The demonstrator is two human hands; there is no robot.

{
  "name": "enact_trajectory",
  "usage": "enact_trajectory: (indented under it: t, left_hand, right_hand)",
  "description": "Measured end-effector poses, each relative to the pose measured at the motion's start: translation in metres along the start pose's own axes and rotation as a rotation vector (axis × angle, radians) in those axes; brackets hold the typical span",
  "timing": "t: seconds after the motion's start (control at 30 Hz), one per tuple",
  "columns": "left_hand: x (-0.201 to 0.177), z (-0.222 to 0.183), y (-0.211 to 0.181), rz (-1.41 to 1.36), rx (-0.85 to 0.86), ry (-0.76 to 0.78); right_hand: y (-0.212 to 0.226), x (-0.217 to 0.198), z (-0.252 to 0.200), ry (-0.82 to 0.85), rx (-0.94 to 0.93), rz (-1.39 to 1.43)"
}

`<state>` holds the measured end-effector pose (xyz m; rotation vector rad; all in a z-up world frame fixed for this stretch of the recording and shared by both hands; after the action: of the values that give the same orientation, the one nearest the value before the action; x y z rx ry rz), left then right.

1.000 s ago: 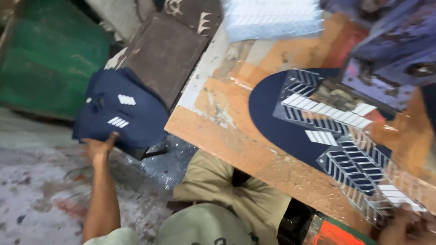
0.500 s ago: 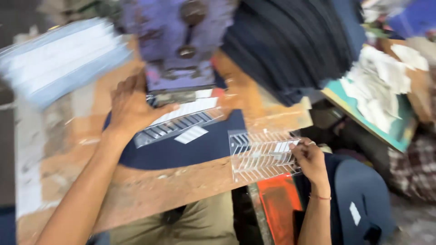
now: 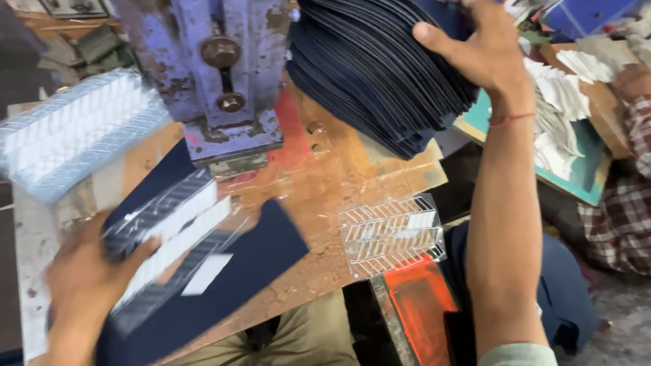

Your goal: Applying patterned decals onto pieces of blue fabric using a heat press machine.

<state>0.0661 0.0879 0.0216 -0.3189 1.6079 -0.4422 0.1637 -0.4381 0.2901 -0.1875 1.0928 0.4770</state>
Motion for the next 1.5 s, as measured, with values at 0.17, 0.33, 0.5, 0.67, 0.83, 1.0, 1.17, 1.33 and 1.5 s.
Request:
enact_trajectory:
  t: [0.17,0.33,0.5,0.67,0.83,1.0,1.17,1.33,1.5]
  left_hand:
    - [0.034,-0.091,0.194,-0.175,-0.281,0.041]
    - [0.000,-0.104,0.145,-0.309,-0.159,-0.009]
    - [-0.006,-0.031,0.008,-0.858,0.150,0.266]
    - [0.043,0.031,-0.032,-1.129,0.281,0.725]
    - [0.039,-0.003,-0.119,-0.045,0.165,0.263]
    - [0.038,0.029,-0.107,0.077,0.251,-0.040]
    - [0.025,0.096,-0.086,0.151,0.151,0.025]
    - [0.048,0.100,-0.079,0.090,0.114,0.135]
    - [0.046,0.095,-0.087,0.129,0.077,0.132]
  right_hand:
    - [-0.028,0.009,0.005,0.126,0.108,0.354]
    - [-0.060,0.000,-0.082,-0.405,0.365,0.419]
    - [0.158,0.038,-0.151,-0.235,0.168,-0.186]
    - [0.226,0.146,-0.207,0.704,-0.230,0.316]
    - [0.200,0.149,-0.185,0.647,-0.065,0.440]
    - [0.167,0.209,-0.133,0.572,-0.039,0.212]
    - [0.152,0.244,-0.086,0.493,-0.088,0.109]
    - [0.142,0.235,-0.086,0.444,-0.057,0.177]
    - [0.130,0.238,-0.081,0.448,0.019,0.244]
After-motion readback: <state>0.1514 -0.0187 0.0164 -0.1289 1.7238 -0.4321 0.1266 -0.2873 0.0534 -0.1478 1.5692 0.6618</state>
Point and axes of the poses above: each hand's wrist, its own z-axis towards the middle knuckle, its own x-axis out of the palm, y = z × x, the point moved 6 cm from there along z, towards the middle knuckle, and after that the axes turned 15 degrees about y, right-handed, at the moved point
